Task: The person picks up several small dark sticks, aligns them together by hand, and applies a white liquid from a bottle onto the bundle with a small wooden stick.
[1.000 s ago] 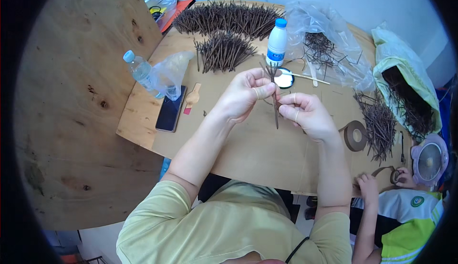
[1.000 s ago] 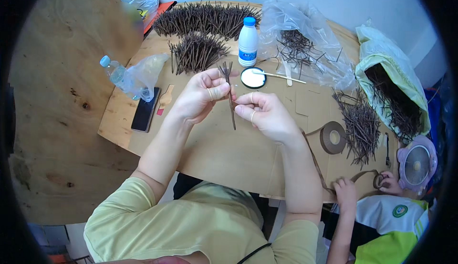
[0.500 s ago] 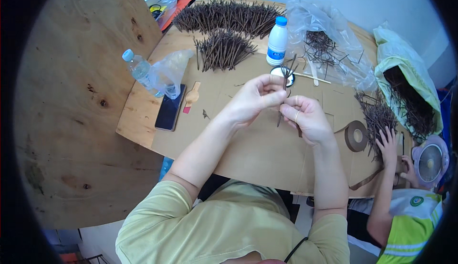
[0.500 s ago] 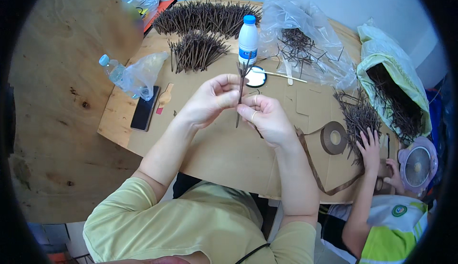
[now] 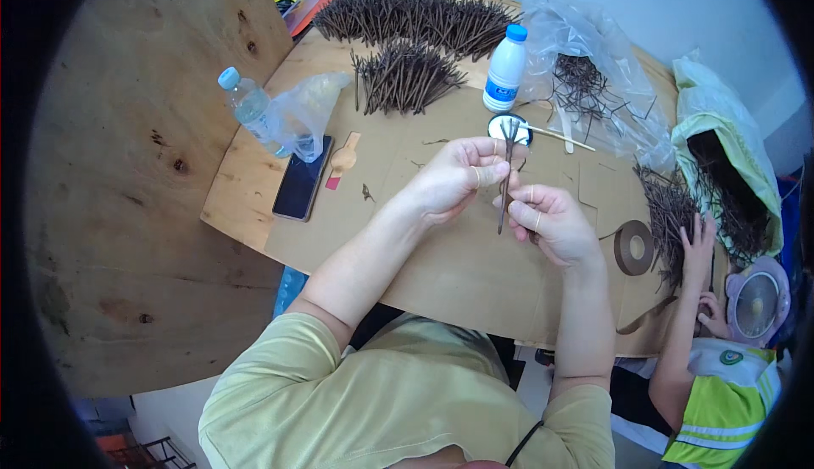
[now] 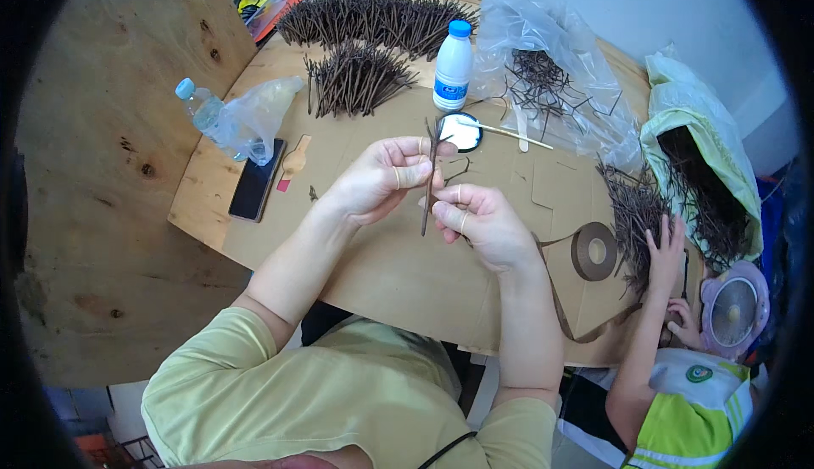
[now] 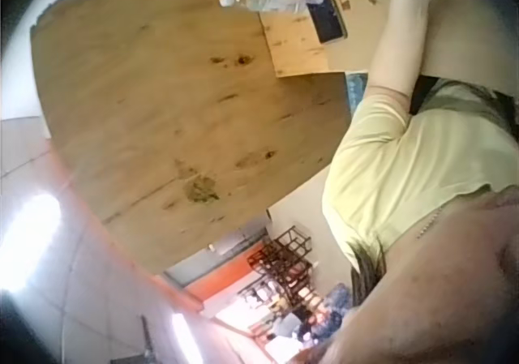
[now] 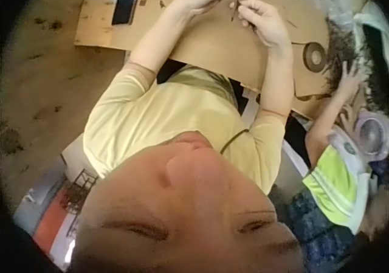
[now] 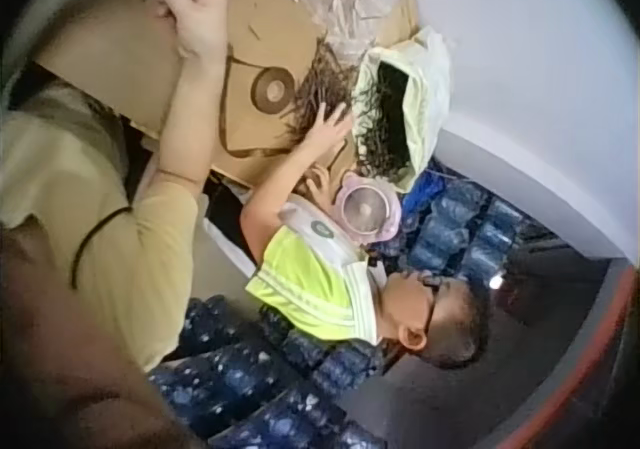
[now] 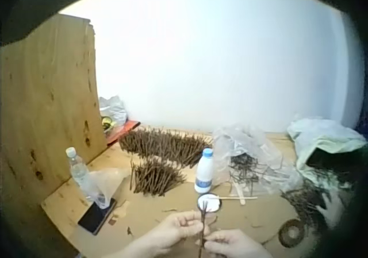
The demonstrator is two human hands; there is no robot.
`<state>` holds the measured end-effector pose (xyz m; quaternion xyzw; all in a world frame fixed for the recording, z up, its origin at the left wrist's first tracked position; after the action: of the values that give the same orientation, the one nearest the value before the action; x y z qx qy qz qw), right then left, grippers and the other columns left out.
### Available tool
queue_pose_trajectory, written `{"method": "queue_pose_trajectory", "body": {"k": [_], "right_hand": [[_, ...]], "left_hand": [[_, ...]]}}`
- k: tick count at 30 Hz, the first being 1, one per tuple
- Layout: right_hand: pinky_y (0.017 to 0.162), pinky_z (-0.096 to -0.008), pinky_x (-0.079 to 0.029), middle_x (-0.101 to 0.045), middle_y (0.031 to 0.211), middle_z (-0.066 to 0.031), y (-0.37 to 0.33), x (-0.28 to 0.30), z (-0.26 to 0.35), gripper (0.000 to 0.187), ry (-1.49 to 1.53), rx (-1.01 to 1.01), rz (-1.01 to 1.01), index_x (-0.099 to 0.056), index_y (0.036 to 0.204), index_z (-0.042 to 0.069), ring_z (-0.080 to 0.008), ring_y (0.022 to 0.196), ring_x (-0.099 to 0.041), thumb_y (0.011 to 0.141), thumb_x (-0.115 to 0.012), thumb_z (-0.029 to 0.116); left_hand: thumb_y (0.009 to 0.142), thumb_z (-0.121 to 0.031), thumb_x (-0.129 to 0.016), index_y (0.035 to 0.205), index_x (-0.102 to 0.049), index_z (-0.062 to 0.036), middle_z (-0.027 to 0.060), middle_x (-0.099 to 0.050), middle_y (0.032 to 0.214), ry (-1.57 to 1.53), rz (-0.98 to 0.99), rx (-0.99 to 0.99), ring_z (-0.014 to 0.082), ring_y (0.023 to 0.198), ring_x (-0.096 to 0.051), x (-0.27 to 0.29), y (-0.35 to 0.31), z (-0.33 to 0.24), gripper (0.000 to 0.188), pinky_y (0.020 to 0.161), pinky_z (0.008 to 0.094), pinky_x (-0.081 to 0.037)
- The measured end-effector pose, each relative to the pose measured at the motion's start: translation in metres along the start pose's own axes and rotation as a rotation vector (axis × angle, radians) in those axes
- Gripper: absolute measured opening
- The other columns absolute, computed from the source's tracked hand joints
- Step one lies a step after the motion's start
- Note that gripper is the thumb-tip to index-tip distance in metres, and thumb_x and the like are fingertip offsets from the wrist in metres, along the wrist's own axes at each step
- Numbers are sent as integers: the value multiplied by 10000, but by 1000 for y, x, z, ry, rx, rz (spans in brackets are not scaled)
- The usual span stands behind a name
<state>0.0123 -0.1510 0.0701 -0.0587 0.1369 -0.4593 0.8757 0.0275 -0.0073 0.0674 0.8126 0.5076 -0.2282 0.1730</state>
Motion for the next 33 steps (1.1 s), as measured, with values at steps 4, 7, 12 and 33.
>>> {"method": "queue_pose_trajectory", "body": {"k": [4, 7, 12, 33], "right_hand": [[497, -164, -362, -555, 685, 7, 6, -2, -9, 104, 136, 57, 11, -608, 894, 19, -45, 548, -455, 836, -577, 100], [501, -159, -345, -545, 670, 19, 10, 4, -19, 100, 106, 77, -39, -609, 864, 32, -34, 548, -435, 836, -586, 125], [490, -153, -347, -555, 665, 10, 14, 4, -29, 83, -16, 29, -122, -597, 826, 39, -32, 539, -453, 830, -594, 123], [528, -180, -387, -576, 698, -17, 19, 12, -60, 92, 68, -81, -151, -594, 871, 14, -67, 596, -502, 831, -591, 97]], "left_hand": [[841, -107, -573, 1114, -511, 3, 30, -600, 829, -156, 33, 12, 95, 741, -550, 1, 3, 5, 300, 688, 240, -449], [838, -127, -585, 1094, -519, -4, 29, -601, 832, -123, -77, 14, 92, 719, -543, 1, 5, 13, 291, 670, 224, -443], [841, -127, -588, 1088, -536, -12, 38, -597, 879, 175, -86, -64, 94, 782, -549, 22, 9, 33, 277, 734, 252, -454], [868, -118, -547, 1088, -523, -14, 43, -598, 806, 62, -89, 63, 113, 732, -572, 30, 7, 59, 245, 680, 252, -471]]}}
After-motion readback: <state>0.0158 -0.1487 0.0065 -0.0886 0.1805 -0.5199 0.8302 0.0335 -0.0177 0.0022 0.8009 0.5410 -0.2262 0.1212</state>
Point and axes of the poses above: each hand's wrist, its own y-axis towards the middle knuckle, its own x-axis out of the back of the hand, z = x × y, the point moved 4 cm from there along y, towards the middle knuckle
